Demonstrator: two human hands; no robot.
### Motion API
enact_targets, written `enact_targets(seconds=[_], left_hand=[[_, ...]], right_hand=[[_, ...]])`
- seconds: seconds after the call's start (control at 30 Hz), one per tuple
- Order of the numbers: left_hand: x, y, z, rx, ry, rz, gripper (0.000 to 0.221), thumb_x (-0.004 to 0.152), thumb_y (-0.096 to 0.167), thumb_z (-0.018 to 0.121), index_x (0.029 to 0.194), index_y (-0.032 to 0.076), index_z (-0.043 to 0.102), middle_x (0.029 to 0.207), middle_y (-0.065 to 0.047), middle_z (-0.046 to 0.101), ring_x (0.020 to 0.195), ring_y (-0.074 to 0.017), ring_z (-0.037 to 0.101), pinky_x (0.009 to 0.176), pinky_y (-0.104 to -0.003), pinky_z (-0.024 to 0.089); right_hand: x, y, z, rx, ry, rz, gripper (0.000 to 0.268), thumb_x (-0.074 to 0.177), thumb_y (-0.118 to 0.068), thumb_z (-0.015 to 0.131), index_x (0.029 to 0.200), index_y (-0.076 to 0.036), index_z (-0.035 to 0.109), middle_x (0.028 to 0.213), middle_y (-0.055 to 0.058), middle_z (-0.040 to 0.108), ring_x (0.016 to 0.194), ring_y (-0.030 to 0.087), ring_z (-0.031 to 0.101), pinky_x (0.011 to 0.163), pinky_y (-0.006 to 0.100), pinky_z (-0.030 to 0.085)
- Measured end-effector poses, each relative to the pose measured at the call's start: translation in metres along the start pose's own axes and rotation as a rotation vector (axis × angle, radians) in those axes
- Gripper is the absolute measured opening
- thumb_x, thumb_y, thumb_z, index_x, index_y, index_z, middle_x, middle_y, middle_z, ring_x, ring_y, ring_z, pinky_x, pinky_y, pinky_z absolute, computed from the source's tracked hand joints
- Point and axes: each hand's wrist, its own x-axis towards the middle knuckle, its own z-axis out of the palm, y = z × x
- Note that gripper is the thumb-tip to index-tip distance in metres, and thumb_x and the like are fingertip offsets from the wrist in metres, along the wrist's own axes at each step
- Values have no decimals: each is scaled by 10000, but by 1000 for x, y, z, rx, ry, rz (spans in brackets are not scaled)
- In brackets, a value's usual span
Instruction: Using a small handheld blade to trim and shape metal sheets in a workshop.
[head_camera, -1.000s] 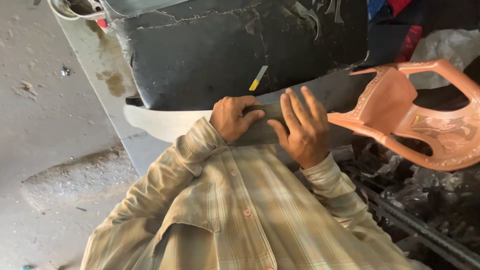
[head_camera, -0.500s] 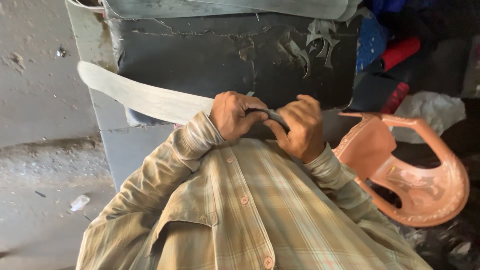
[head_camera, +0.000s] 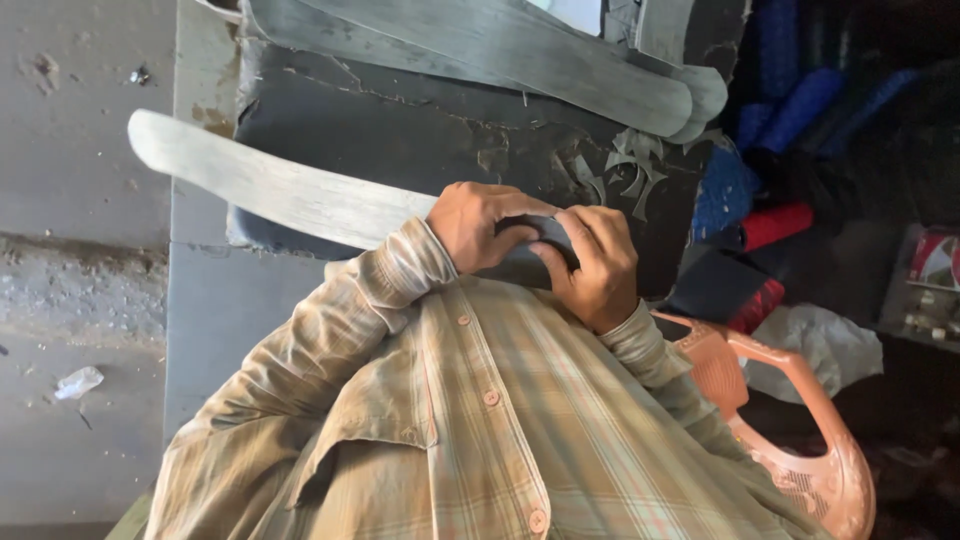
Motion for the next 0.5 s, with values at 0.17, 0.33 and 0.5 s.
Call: enact_targets(seconds=[0.17, 0.33, 0.5], left_hand=[[-1, -10, 4, 38, -64, -20, 313, 834, 127, 776, 1144, 88, 750, 1005, -118, 762, 861, -320, 740, 738, -396, 593], [7, -29, 24, 33, -89, -2, 221, 850, 121, 772, 1062, 58, 770, 963, -117, 760, 851, -313, 741, 751, -394, 597], [14, -35, 31, -6, -160, -19, 162, 837, 100, 760, 990, 50, 774, 958, -132, 763, 843, -322, 740, 725, -401, 592]], right_hand=[[4, 4, 2, 48, -48, 42, 313, 864, -119, 837, 1091, 40, 693, 1012, 151, 683, 917, 340, 649, 800, 433, 543], [-4, 24, 11, 108, -91, 127, 201, 872, -88, 820, 1003, 26, 719, 936, 150, 708, 839, 328, 671, 729, 413, 539], [-11, 30, 10, 223, -123, 193, 176, 865, -73, 806, 952, 39, 700, 889, 180, 695, 802, 349, 684, 686, 418, 533]])
